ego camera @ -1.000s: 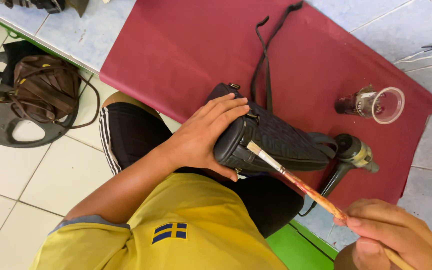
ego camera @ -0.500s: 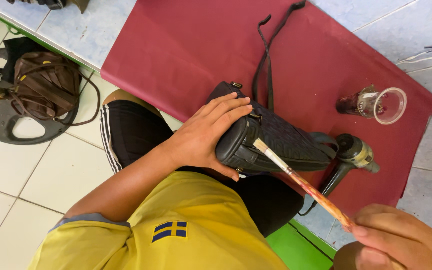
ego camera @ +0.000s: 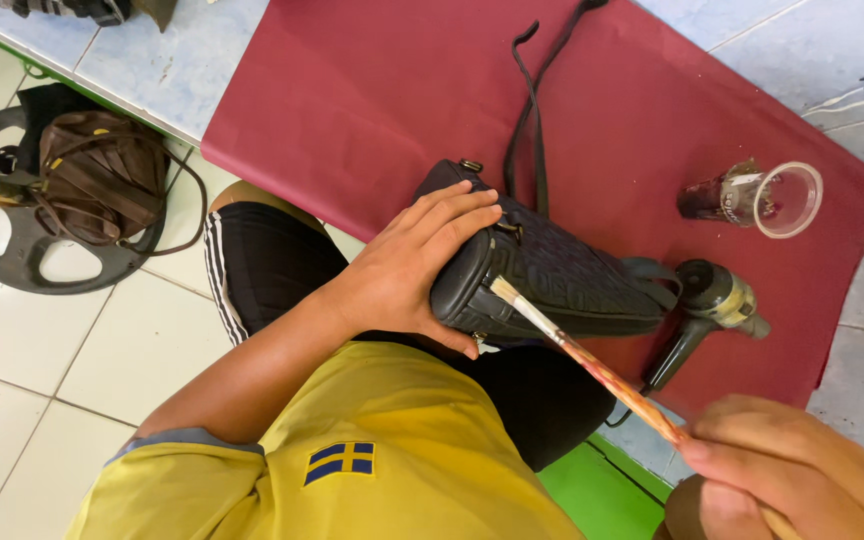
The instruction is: The person paints the edges of a black handbag with a brush, then uses a heat gun to dry the painted area. They rotate the bag to inspect it and continue painting other edges.
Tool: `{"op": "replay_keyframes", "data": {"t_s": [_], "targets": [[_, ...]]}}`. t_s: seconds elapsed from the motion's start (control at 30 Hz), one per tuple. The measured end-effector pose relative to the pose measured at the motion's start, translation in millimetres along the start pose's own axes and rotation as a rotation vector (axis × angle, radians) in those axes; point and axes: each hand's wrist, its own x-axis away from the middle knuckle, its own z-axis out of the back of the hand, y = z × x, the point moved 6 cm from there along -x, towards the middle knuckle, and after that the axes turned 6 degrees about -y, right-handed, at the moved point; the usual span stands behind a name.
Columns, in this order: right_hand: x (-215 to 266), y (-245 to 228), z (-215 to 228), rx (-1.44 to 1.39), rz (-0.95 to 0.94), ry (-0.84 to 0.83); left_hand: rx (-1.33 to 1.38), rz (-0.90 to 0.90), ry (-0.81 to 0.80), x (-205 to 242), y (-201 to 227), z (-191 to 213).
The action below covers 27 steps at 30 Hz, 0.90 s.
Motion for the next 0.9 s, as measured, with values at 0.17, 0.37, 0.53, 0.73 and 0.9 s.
{"op": "replay_keyframes", "data": {"t_s": [0.17,0.37,0.53,0.73,0.9], "targets": [[1.1,10.6,6.8,-0.009,-0.133,0.104,-0.006,-0.002,-0.015,0.3,-0.1,1.5],[33.5,46.7,11.6,-0.17,-0.005,0.244,0.0,-0.021,-0.027,3.0,1.7,3.2],[-12.5,22.4,-1.4,-0.259,0.094,0.222,-0.012,-0.03,-0.035,4.3,0.6,3.9],[-24.1,7.5,-5.6,-0.342,-0.043,0.305,-0.012,-0.022,-0.042,7.7,-2.2,1.9],[20.7,37.3,4.7,-0.231,-0.097,0.085,-0.025,-0.028,-0.045,6.6,-1.6,1.7]]}}
